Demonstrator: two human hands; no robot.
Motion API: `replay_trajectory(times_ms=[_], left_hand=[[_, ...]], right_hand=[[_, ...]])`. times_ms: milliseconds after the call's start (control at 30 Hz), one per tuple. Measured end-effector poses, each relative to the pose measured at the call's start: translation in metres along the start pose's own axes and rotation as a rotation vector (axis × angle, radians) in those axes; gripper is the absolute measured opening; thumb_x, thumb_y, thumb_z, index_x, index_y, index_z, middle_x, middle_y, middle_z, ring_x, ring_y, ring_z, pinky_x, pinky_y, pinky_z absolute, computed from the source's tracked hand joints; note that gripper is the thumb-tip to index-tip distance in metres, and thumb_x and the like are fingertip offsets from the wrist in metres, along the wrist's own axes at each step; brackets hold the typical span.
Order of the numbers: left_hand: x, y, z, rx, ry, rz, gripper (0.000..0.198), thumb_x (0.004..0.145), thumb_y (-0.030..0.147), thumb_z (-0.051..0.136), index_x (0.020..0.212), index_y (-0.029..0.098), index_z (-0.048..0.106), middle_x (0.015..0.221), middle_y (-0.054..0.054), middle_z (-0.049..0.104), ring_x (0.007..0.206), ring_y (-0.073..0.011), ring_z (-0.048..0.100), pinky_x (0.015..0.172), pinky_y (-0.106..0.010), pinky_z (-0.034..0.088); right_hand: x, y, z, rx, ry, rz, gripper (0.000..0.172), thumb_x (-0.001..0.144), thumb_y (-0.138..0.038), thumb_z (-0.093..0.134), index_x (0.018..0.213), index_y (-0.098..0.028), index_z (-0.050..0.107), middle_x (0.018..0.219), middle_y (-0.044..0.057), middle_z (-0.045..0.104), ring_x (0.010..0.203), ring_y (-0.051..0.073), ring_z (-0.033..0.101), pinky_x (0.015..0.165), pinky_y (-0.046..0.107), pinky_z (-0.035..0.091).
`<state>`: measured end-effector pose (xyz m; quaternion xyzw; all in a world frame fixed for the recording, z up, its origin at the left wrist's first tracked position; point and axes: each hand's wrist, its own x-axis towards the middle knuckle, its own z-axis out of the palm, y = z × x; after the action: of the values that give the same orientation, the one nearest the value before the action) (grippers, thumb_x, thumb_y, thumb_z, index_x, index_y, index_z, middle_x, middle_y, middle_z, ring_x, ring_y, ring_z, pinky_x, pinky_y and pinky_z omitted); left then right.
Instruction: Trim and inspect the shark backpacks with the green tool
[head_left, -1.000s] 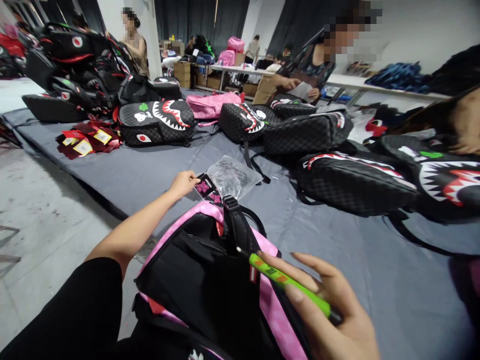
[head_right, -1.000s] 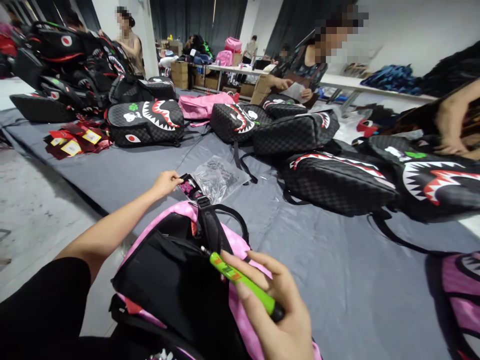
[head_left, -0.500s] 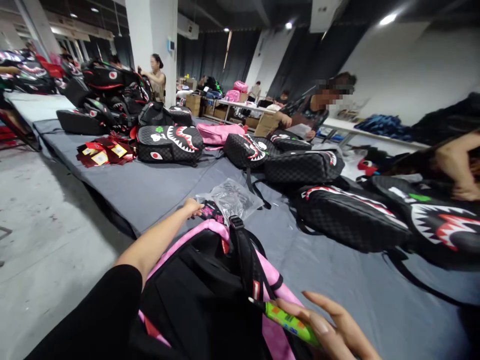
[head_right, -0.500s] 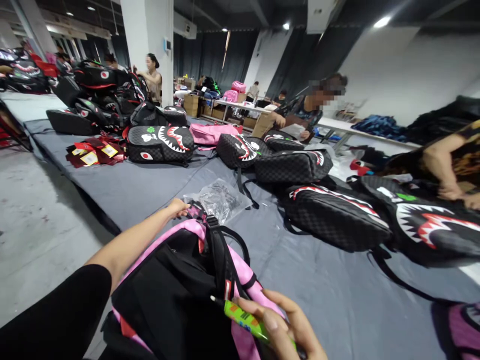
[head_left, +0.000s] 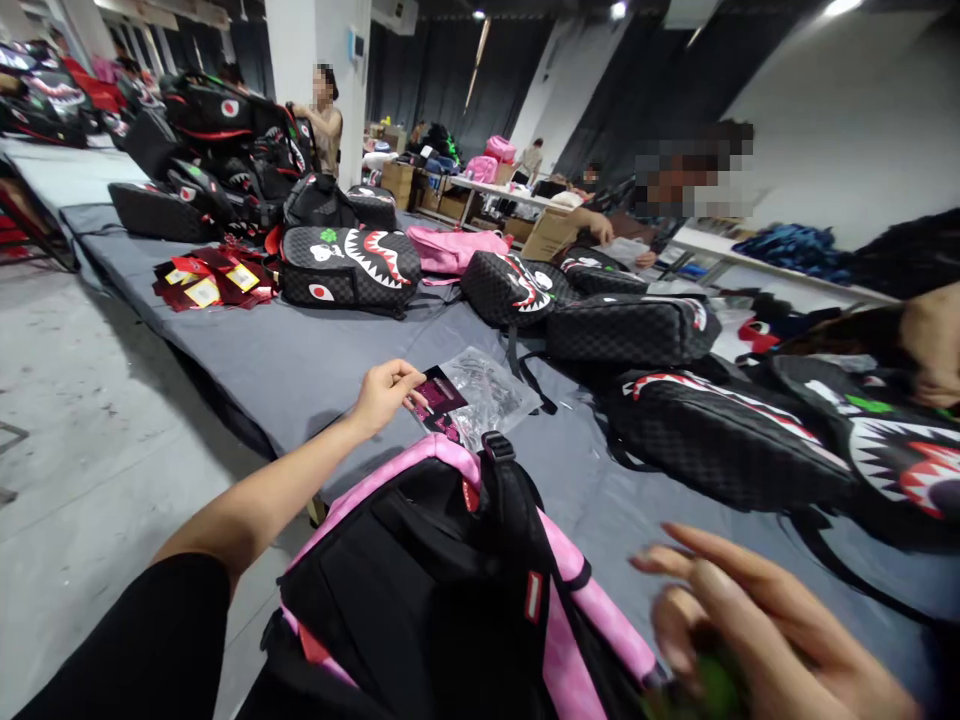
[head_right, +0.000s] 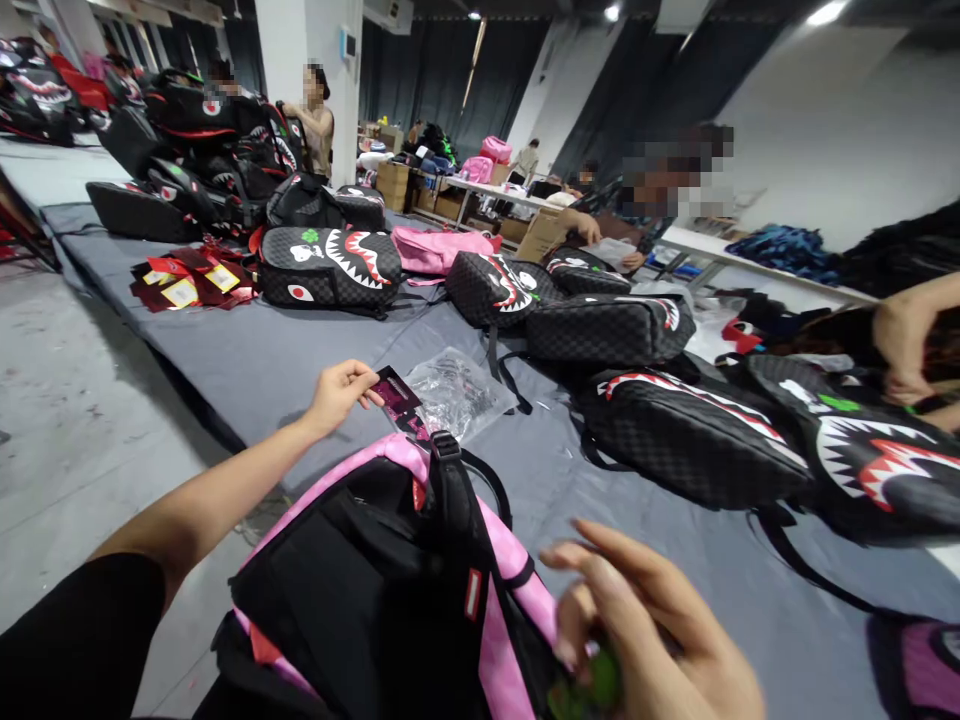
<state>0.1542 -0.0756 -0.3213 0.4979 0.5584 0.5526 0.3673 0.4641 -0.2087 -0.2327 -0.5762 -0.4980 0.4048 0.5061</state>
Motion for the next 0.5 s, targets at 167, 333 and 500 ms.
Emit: replay_trajectory(times_ms=[167, 333, 500], left_hand=[[-0.068, 0.036, 0.011, -0.216, -0.151, 0.418, 0.038, 0.087, 0.054, 0.066, 0.087, 0.016, 0.068, 0.080, -0.006, 0.076, 0.075, -0.0173, 0.074, 0.069, -0.028, 0.060], [-0.101, 0.046, 0.013, -0.188, -0.165, 0.786, 0.015, 0.094, 0.031, 0.063, 0.091, 0.019, 0.071, 0.089, -0.004, 0.077, 0.084, -0.0138, 0.074, 0.079, -0.025, 0.061], [-0.119, 0.033, -0.008, 0.078, -0.141, 0.749, 0.034, 0.094, 0.039, 0.061, 0.122, 0.021, 0.062, 0.115, -0.009, 0.072, 0.106, -0.0180, 0.069, 0.092, -0.032, 0.058]], right_hand=[[0.009, -0.014, 0.046, -0.357, -0.160, -0.487, 0.026, 0.089, -0.040, 0.064, 0.104, -0.021, 0.074, 0.086, 0.005, 0.073, 0.051, 0.012, 0.059, 0.053, 0.027, 0.055], [0.006, -0.015, 0.059, -0.516, -0.352, -0.811, 0.023, 0.096, -0.022, 0.052, 0.097, -0.022, 0.075, 0.093, 0.006, 0.074, 0.081, 0.016, 0.071, 0.073, 0.025, 0.057], [-0.001, -0.012, 0.048, -0.659, -0.247, -0.811, 0.023, 0.097, -0.024, 0.052, 0.095, -0.022, 0.074, 0.092, 0.005, 0.072, 0.077, 0.015, 0.070, 0.067, 0.022, 0.054]])
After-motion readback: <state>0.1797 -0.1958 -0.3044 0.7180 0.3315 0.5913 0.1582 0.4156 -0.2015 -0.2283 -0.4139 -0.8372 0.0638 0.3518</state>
